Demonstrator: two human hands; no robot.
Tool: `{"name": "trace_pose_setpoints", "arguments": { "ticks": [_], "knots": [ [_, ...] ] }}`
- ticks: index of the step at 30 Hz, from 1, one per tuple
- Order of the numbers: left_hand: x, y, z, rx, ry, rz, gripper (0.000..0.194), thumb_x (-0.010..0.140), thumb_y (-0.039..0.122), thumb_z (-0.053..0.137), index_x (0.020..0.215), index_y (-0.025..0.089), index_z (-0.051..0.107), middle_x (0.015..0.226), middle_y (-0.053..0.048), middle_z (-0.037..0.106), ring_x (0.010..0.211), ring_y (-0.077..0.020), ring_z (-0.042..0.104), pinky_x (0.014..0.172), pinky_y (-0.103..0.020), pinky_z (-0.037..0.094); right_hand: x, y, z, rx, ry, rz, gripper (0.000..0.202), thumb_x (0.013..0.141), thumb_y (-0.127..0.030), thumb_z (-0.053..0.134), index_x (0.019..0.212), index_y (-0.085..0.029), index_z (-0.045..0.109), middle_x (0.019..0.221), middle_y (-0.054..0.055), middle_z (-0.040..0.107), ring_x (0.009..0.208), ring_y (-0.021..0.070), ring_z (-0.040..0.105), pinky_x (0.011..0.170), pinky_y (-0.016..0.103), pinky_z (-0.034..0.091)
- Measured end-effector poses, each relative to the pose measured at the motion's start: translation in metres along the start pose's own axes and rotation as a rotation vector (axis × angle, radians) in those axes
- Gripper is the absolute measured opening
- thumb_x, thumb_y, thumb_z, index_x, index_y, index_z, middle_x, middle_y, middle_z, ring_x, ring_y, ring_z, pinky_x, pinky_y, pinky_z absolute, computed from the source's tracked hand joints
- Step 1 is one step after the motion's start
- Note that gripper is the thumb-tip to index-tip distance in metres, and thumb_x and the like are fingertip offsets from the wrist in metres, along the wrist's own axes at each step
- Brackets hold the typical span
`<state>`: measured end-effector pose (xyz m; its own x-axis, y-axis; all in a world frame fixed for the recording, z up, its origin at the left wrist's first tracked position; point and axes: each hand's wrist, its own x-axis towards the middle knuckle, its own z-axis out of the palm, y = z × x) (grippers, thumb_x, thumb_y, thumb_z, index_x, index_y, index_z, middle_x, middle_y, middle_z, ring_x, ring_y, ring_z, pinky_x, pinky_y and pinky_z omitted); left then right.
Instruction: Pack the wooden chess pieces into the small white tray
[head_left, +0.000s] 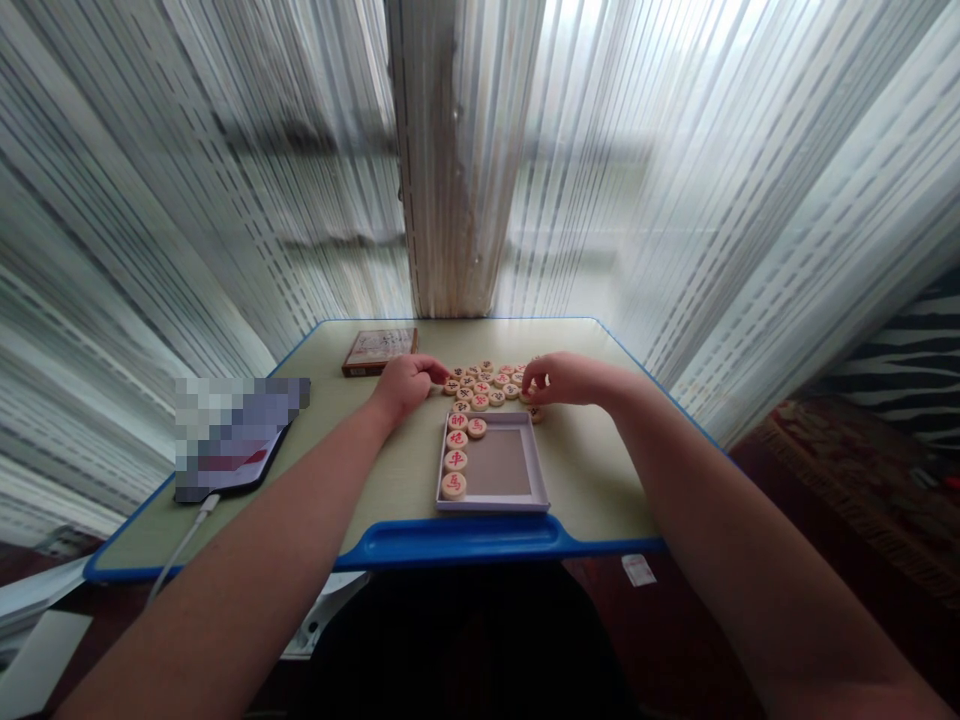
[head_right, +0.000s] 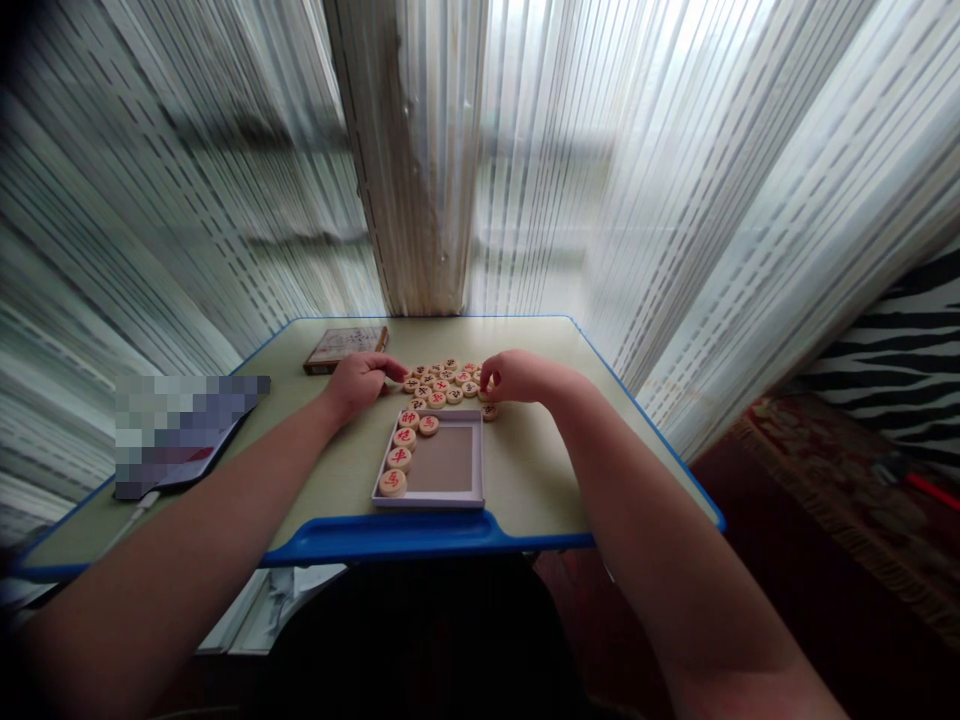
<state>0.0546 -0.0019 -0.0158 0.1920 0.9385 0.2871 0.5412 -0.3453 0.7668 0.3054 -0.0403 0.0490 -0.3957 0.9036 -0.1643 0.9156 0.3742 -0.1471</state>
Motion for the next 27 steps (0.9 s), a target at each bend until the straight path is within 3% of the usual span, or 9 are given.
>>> {"name": "trace_pose_setpoints", "arguments": {
  "ticks": [6, 13, 19, 24, 27],
  "knots": [
    [-0.004, 0.010, -0.002, 0.115, 0.013, 0.029, 0.033, 0.062, 0.009, 0.044, 0.079, 0.015, 0.072, 0.074, -0.003, 0.072, 0.075, -0.0157, 0.066, 0.075, -0.025, 0.051, 0.004, -0.003, 0.004, -0.015, 0.087, -0.015, 0.021, 0.074, -0.019, 0.059, 0.093, -0.019, 0.070, 0.091, 0.004, 0.069, 0.076, 0.0162, 0.059, 0.066, 0.025, 0.042],
    [-0.002, 0.004, 0.000, 0.107, 0.009, 0.045, 0.032, 0.063, 0.009, 0.045, 0.077, 0.016, 0.073, 0.072, -0.001, 0.072, 0.074, -0.0152, 0.066, 0.075, -0.025, 0.051, 0.019, 0.000, 0.021, -0.020, 0.381, -0.060, 0.030, 0.083, -0.015, 0.046, 0.101, -0.020, 0.070, 0.109, 0.007, 0.065, 0.091, 0.0192, 0.057, 0.082, 0.030, 0.041],
    [-0.003, 0.006, 0.001, 0.111, -0.001, 0.045, 0.030, 0.063, 0.010, 0.046, 0.075, 0.016, 0.073, 0.072, -0.002, 0.072, 0.073, -0.0152, 0.066, 0.073, -0.025, 0.051, 0.031, 0.006, 0.035, -0.066, 0.341, -0.180, 0.030, 0.087, -0.028, 0.045, 0.102, -0.021, 0.070, 0.110, 0.005, 0.066, 0.097, 0.0212, 0.054, 0.091, 0.034, 0.035],
    [-0.006, 0.010, 0.002, 0.140, 0.001, 0.085, 0.028, 0.063, 0.012, 0.047, 0.073, 0.016, 0.073, 0.074, -0.002, 0.073, 0.073, -0.0152, 0.065, 0.074, -0.024, 0.050, 0.032, -0.003, 0.036, -0.053, 0.397, -0.058, 0.031, 0.083, -0.041, 0.051, 0.096, -0.021, 0.071, 0.110, 0.007, 0.064, 0.096, 0.0233, 0.052, 0.087, 0.034, 0.037],
    [-0.008, 0.013, 0.003, 0.141, -0.008, 0.110, 0.027, 0.064, 0.014, 0.047, 0.071, 0.017, 0.073, 0.073, -0.001, 0.073, 0.072, -0.0150, 0.065, 0.074, -0.024, 0.050, 0.035, -0.008, 0.038, -0.007, 0.404, -0.014, 0.029, 0.081, -0.040, 0.054, 0.095, -0.021, 0.070, 0.108, 0.007, 0.064, 0.095, 0.0217, 0.053, 0.091, 0.033, 0.036]
  ]
}}
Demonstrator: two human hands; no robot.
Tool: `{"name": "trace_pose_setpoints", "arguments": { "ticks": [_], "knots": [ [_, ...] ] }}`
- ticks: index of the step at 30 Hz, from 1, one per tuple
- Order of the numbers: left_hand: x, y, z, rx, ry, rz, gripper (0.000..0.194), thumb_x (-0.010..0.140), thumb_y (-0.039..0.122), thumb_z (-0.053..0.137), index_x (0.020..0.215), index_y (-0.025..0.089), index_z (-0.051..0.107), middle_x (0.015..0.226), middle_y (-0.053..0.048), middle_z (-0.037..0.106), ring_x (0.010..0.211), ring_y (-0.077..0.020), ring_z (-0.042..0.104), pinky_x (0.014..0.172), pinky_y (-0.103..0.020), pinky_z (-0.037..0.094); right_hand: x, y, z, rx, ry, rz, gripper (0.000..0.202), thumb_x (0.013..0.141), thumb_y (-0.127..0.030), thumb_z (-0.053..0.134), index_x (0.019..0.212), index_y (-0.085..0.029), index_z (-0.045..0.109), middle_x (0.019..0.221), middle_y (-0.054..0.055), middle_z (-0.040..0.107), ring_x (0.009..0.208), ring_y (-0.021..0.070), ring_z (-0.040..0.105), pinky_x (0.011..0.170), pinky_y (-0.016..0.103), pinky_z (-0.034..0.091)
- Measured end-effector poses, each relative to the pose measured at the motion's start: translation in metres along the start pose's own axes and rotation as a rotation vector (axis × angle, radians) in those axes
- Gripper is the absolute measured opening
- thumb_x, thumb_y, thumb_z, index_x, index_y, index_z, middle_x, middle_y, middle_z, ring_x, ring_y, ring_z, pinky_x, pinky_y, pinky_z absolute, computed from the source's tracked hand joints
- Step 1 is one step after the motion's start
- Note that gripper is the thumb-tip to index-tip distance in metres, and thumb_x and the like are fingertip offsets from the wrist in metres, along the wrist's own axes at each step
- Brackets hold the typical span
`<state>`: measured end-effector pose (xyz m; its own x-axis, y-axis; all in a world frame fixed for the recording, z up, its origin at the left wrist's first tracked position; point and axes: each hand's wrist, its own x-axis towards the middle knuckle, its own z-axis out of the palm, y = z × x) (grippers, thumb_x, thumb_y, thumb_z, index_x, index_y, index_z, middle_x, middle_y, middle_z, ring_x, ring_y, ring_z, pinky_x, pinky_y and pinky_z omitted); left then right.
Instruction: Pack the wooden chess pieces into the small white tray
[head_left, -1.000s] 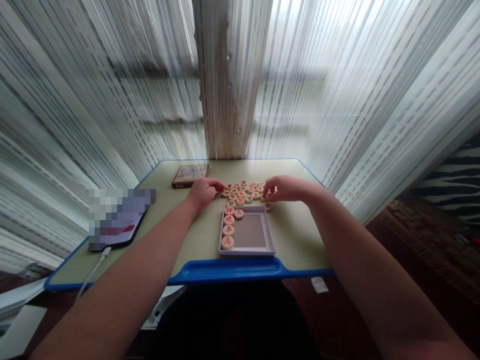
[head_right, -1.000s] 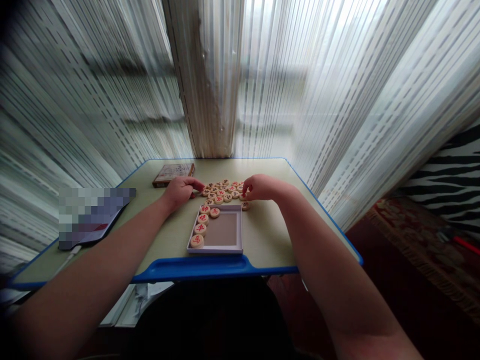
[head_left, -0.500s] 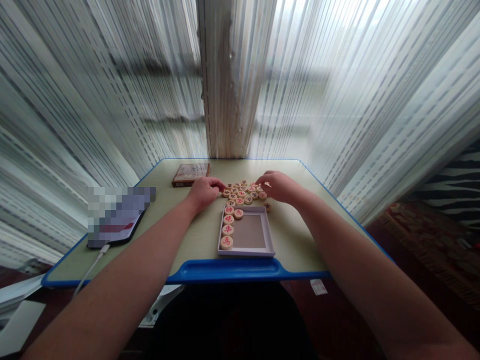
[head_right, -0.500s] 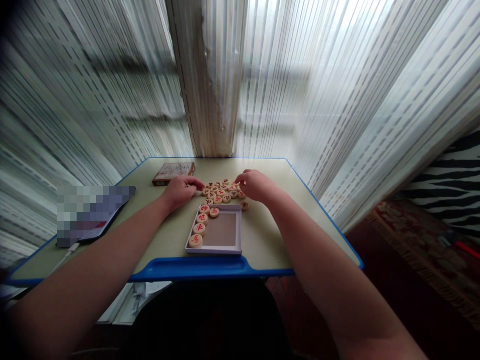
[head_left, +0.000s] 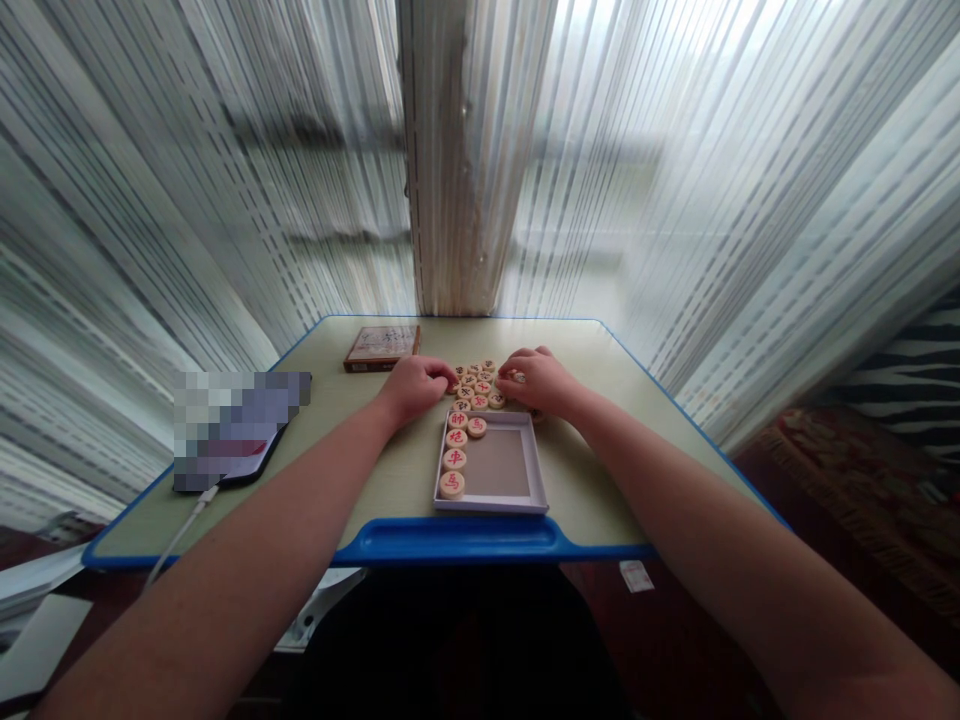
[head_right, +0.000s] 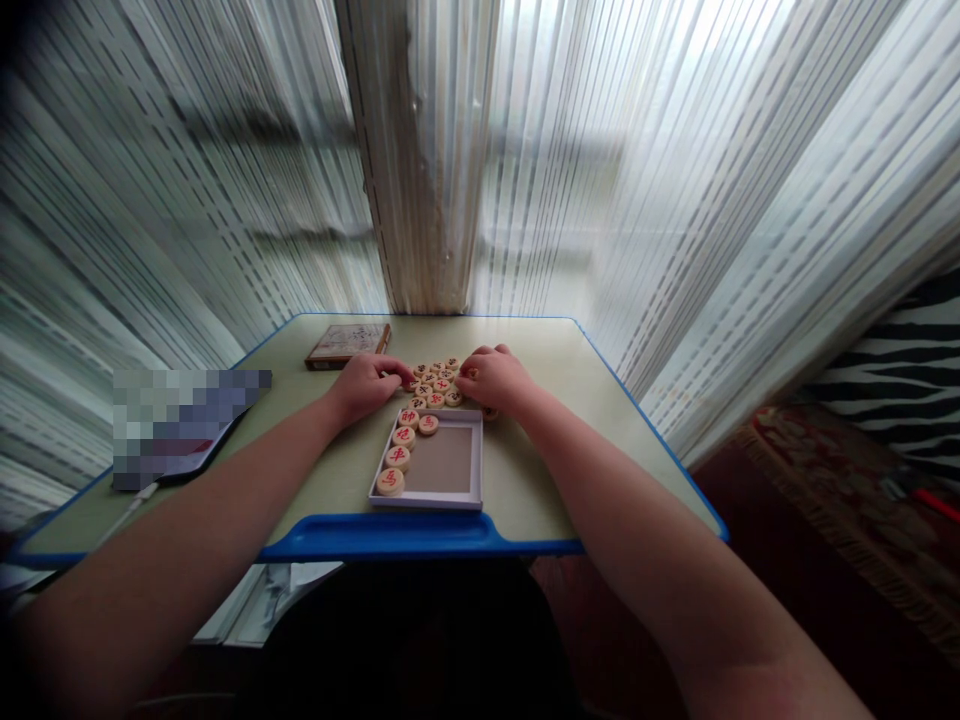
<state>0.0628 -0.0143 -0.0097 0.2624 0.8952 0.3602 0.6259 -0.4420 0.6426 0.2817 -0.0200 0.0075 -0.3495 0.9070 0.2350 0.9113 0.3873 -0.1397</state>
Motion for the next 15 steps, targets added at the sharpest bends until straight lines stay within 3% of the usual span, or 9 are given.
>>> {"name": "trace_pose_setpoints", "arguments": {
  "ticks": [6, 15],
  "knots": [
    [-0.0016, 0.0045, -0.0007, 0.002, 0.014, 0.007, 0.025, 0.065, 0.016, 0.048, 0.068, 0.018, 0.073, 0.071, 0.000, 0.072, 0.074, -0.0153, 0.065, 0.074, -0.024, 0.050, 0.0027, -0.0025, -0.0003, 0.042, -0.015, 0.042, 0.022, 0.077, -0.036, 0.060, 0.086, -0.019, 0.071, 0.102, 0.009, 0.065, 0.096, 0.0216, 0.053, 0.095, 0.035, 0.034],
    [-0.0013, 0.0028, -0.0020, 0.031, 0.017, 0.006, 0.025, 0.064, 0.015, 0.048, 0.067, 0.018, 0.073, 0.071, 0.000, 0.072, 0.073, -0.0151, 0.065, 0.074, -0.023, 0.049, 0.0020, 0.0022, -0.0005, 0.160, -0.022, 0.040, 0.021, 0.075, -0.027, 0.060, 0.093, -0.020, 0.068, 0.090, 0.004, 0.070, 0.094, 0.0218, 0.052, 0.081, 0.031, 0.042]
  ]
}}
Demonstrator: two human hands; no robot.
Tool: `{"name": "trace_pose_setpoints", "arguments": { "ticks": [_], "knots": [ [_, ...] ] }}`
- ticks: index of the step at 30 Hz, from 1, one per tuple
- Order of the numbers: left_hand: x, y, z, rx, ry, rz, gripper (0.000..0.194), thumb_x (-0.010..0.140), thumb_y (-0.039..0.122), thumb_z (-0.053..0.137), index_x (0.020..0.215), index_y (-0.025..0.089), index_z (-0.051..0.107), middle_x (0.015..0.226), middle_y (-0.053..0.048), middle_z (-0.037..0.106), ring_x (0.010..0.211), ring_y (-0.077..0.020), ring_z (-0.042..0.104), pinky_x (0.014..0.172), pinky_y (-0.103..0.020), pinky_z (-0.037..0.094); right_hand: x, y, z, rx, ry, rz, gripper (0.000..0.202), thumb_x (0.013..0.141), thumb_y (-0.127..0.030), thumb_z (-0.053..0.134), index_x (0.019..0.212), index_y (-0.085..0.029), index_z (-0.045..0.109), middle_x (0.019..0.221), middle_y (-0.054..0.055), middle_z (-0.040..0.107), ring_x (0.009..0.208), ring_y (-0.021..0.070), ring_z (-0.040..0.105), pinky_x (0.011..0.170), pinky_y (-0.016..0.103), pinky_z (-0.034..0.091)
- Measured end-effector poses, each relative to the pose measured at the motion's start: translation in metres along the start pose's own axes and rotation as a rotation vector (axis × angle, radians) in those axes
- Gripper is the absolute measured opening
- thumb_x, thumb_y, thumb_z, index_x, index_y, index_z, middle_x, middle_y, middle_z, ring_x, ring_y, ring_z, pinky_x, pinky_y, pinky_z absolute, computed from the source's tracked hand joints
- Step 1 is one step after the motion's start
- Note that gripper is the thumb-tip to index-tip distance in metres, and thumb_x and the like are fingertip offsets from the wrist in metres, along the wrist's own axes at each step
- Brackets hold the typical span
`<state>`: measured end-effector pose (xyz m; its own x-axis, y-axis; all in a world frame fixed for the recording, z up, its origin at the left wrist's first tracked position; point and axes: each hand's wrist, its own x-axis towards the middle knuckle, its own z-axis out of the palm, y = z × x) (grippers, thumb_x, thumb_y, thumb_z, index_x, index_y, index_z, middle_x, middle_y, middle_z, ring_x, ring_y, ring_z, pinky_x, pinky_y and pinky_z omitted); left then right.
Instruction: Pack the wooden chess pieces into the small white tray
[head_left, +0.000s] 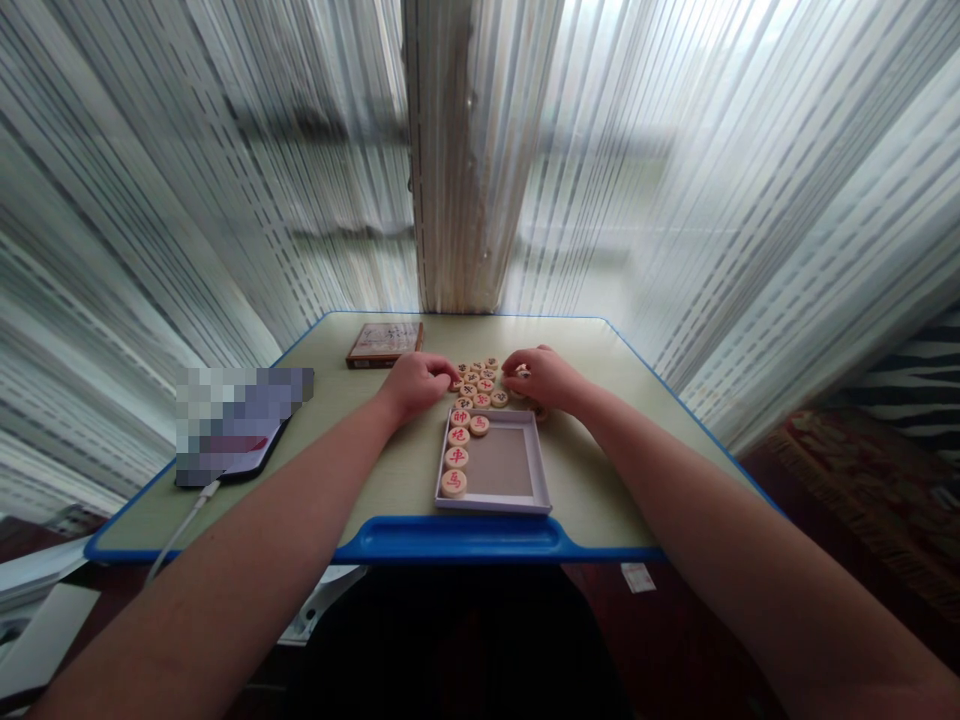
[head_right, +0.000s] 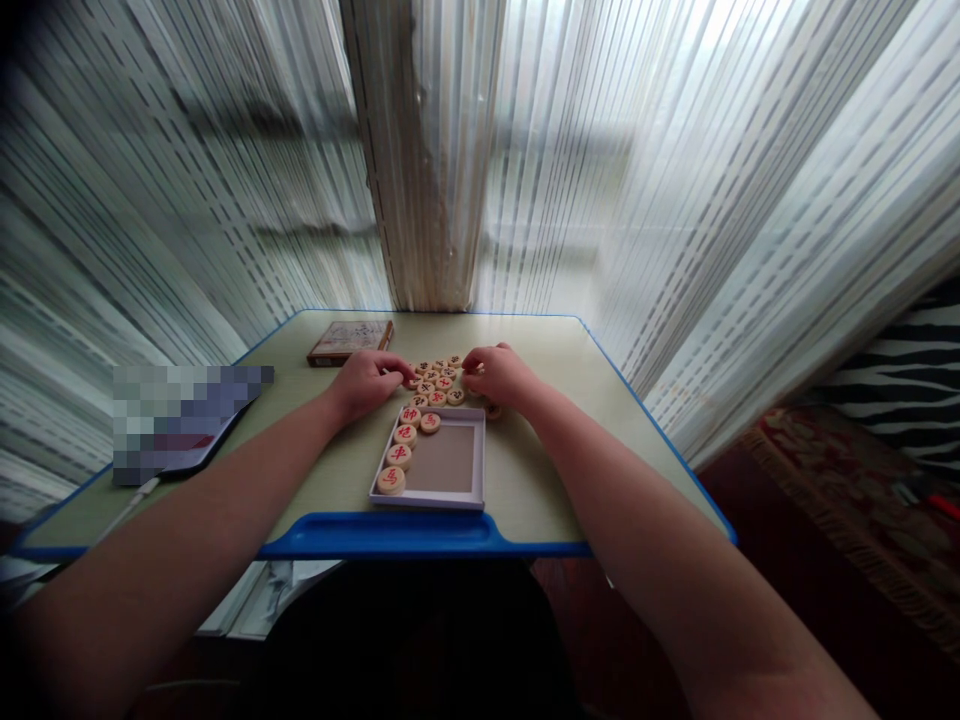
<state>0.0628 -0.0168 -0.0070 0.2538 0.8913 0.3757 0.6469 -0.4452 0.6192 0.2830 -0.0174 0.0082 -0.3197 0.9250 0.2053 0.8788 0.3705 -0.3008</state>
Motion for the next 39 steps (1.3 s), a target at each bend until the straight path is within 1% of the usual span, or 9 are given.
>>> {"name": "trace_pose_setpoints", "arguments": {
  "ticks": [3, 6, 10, 16, 22, 29, 31, 35, 39],
  "knots": [
    [0.000, 0.001, 0.000, 0.012, -0.001, -0.002, 0.025, 0.064, 0.015, 0.048, 0.067, 0.018, 0.073, 0.070, 0.000, 0.072, 0.071, -0.0151, 0.064, 0.073, -0.023, 0.049, 0.000, 0.000, 0.002, -0.039, 0.014, -0.036, 0.022, 0.078, -0.028, 0.057, 0.093, -0.019, 0.070, 0.092, 0.005, 0.070, 0.091, 0.0217, 0.052, 0.085, 0.032, 0.041],
    [-0.001, 0.001, 0.000, 0.007, -0.004, 0.010, 0.025, 0.064, 0.015, 0.048, 0.068, 0.018, 0.073, 0.070, 0.000, 0.072, 0.070, -0.0145, 0.064, 0.071, -0.023, 0.049, -0.001, -0.004, 0.003, -0.053, 0.048, -0.137, 0.024, 0.080, -0.027, 0.056, 0.096, -0.019, 0.071, 0.104, 0.007, 0.067, 0.094, 0.0211, 0.052, 0.089, 0.033, 0.038],
    [-0.001, 0.001, 0.000, 0.023, -0.006, 0.011, 0.024, 0.064, 0.016, 0.049, 0.068, 0.018, 0.072, 0.068, 0.000, 0.072, 0.067, -0.0141, 0.063, 0.069, -0.023, 0.049, -0.003, -0.011, 0.004, -0.019, -0.002, -0.230, 0.022, 0.081, -0.029, 0.056, 0.094, -0.024, 0.073, 0.107, 0.004, 0.066, 0.096, 0.0210, 0.051, 0.088, 0.033, 0.037],
    [0.000, 0.001, 0.000, 0.036, 0.003, 0.009, 0.024, 0.064, 0.016, 0.049, 0.068, 0.018, 0.073, 0.069, 0.000, 0.072, 0.069, -0.0146, 0.063, 0.069, -0.023, 0.049, 0.000, -0.010, 0.001, -0.040, -0.027, -0.187, 0.016, 0.076, -0.027, 0.060, 0.084, -0.019, 0.072, 0.093, 0.005, 0.069, 0.088, 0.0199, 0.054, 0.086, 0.032, 0.040],
    [0.001, 0.000, 0.000, 0.053, -0.008, 0.000, 0.026, 0.064, 0.016, 0.049, 0.071, 0.018, 0.074, 0.069, 0.000, 0.071, 0.067, -0.0145, 0.062, 0.068, -0.023, 0.048, -0.002, -0.009, -0.003, 0.011, -0.079, -0.211, 0.023, 0.076, -0.019, 0.057, 0.093, -0.021, 0.072, 0.104, 0.005, 0.065, 0.096, 0.0189, 0.057, 0.091, 0.030, 0.040],
    [0.001, 0.001, -0.001, 0.066, -0.005, -0.004, 0.027, 0.064, 0.016, 0.049, 0.073, 0.017, 0.074, 0.068, -0.001, 0.071, 0.062, -0.0140, 0.060, 0.065, -0.023, 0.047, -0.001, -0.006, -0.008, 0.033, -0.126, -0.181, 0.017, 0.075, -0.030, 0.063, 0.085, -0.019, 0.072, 0.100, 0.008, 0.063, 0.099, 0.0205, 0.055, 0.095, 0.034, 0.038],
    [0.001, 0.001, -0.001, 0.072, -0.001, -0.004, 0.026, 0.064, 0.016, 0.049, 0.073, 0.017, 0.074, 0.069, -0.002, 0.071, 0.062, -0.0140, 0.060, 0.065, -0.023, 0.047, -0.001, -0.006, -0.009, 0.062, -0.114, -0.138, 0.018, 0.074, -0.032, 0.064, 0.085, -0.018, 0.070, 0.096, 0.007, 0.063, 0.095, 0.0200, 0.055, 0.089, 0.034, 0.041],
    [0.001, 0.001, -0.002, 0.078, -0.001, 0.009, 0.025, 0.065, 0.017, 0.050, 0.071, 0.017, 0.074, 0.070, -0.001, 0.071, 0.063, -0.0138, 0.061, 0.068, -0.023, 0.048, -0.005, -0.012, -0.012, 0.282, -0.084, -0.006, 0.026, 0.074, -0.033, 0.063, 0.093, -0.015, 0.064, 0.080, 0.003, 0.063, 0.068, 0.0129, 0.053, 0.062, 0.026, 0.043],
    [0.001, 0.000, -0.002, 0.076, -0.001, 0.022, 0.026, 0.066, 0.017, 0.049, 0.072, 0.017, 0.074, 0.070, -0.001, 0.071, 0.066, -0.0142, 0.061, 0.070, -0.023, 0.048, -0.012, -0.021, -0.017, 0.575, -0.177, -0.037, 0.033, 0.074, -0.034, 0.063, 0.101, -0.016, 0.062, 0.074, 0.001, 0.065, 0.059, 0.0096, 0.053, 0.052, 0.023, 0.040]
  ]
}}
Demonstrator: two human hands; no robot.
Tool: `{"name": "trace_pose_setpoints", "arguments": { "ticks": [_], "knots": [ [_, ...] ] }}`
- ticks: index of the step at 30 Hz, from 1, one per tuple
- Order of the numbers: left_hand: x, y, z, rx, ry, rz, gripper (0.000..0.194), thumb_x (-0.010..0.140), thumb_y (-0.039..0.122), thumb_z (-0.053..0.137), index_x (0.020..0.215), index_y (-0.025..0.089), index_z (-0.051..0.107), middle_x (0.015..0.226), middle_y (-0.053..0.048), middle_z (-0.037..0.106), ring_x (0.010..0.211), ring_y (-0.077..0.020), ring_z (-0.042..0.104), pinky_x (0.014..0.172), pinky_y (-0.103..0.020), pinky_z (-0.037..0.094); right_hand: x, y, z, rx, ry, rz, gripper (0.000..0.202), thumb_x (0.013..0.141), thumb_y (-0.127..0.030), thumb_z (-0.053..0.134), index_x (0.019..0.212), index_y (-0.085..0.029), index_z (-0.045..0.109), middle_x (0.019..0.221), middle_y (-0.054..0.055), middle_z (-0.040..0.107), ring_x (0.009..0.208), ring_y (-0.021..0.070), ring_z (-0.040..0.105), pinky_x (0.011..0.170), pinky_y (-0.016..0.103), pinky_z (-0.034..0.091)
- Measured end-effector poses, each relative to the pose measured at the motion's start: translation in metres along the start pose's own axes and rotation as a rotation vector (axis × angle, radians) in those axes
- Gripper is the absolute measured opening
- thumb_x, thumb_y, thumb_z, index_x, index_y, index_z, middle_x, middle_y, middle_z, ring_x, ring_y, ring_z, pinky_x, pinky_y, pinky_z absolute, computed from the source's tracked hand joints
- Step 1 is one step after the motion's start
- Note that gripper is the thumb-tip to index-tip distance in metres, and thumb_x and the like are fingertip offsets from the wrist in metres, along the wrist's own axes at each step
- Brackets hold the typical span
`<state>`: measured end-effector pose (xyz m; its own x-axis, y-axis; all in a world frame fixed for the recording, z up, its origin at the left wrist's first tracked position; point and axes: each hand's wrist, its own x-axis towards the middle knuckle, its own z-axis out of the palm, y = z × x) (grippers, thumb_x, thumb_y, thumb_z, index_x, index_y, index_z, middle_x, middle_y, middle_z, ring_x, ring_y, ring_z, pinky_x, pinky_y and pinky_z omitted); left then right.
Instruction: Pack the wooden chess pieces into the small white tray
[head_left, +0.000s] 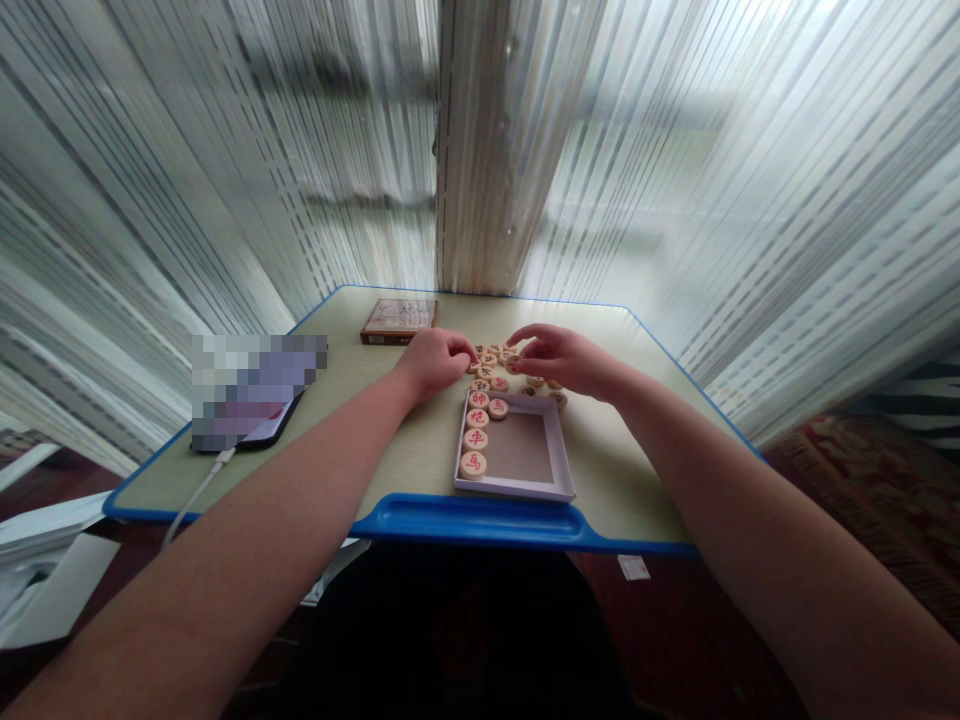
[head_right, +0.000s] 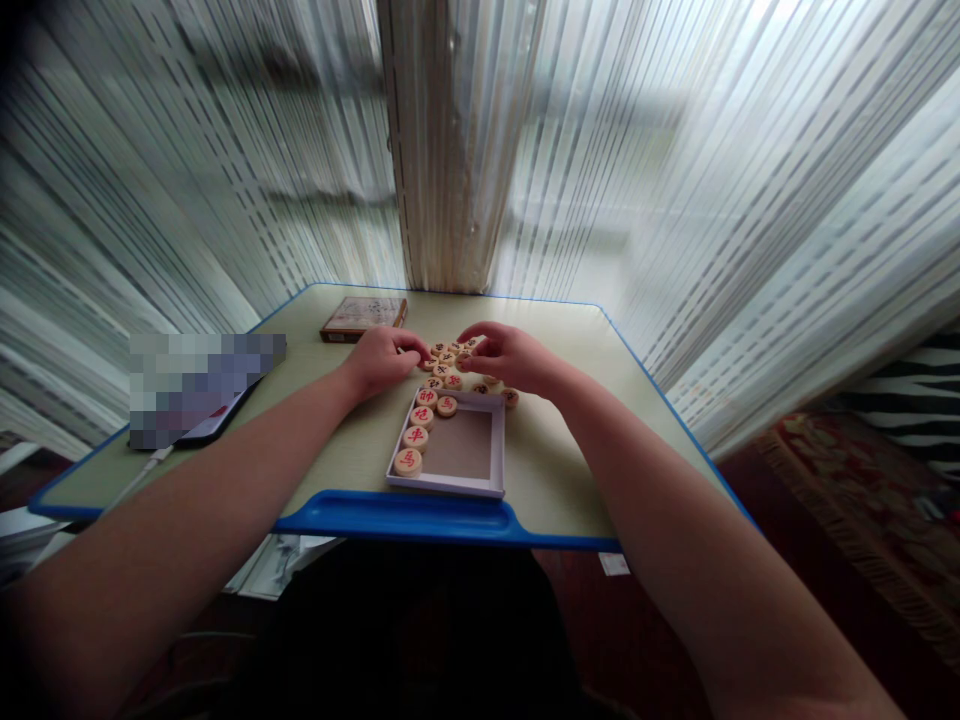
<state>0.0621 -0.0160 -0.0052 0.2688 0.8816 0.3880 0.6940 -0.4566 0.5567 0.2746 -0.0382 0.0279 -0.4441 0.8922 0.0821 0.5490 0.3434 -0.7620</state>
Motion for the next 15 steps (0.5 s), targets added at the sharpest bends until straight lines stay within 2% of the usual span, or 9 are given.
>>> {"name": "trace_pose_setpoints", "arguments": {
  "ticks": [4, 9, 15],
  "knots": [
    [0.000, -0.001, 0.001, -0.011, 0.003, 0.014, 0.026, 0.065, 0.018, 0.049, 0.072, 0.017, 0.074, 0.069, -0.001, 0.071, 0.066, -0.0145, 0.061, 0.068, -0.023, 0.048, -0.007, -0.009, 0.002, -0.010, -0.079, -0.036, 0.027, 0.069, -0.032, 0.066, 0.091, -0.017, 0.069, 0.078, 0.003, 0.068, 0.070, 0.0131, 0.060, 0.061, 0.025, 0.045],
    [0.001, 0.000, 0.001, -0.001, -0.011, 0.023, 0.026, 0.066, 0.019, 0.049, 0.072, 0.016, 0.074, 0.069, -0.003, 0.071, 0.063, -0.0149, 0.061, 0.067, -0.024, 0.048, -0.009, -0.013, 0.006, -0.242, -0.077, -0.051, 0.024, 0.068, -0.028, 0.067, 0.090, -0.019, 0.072, 0.080, 0.001, 0.069, 0.069, 0.0127, 0.058, 0.062, 0.024, 0.044],
    [0.000, 0.002, 0.001, 0.001, -0.027, 0.019, 0.026, 0.066, 0.019, 0.050, 0.073, 0.016, 0.075, 0.072, -0.003, 0.071, 0.070, -0.0161, 0.063, 0.072, -0.025, 0.048, -0.006, -0.010, 0.008, -0.306, -0.119, -0.054, 0.027, 0.073, -0.030, 0.064, 0.097, -0.021, 0.072, 0.084, 0.002, 0.068, 0.070, 0.0127, 0.057, 0.064, 0.024, 0.042]
  ]
}}
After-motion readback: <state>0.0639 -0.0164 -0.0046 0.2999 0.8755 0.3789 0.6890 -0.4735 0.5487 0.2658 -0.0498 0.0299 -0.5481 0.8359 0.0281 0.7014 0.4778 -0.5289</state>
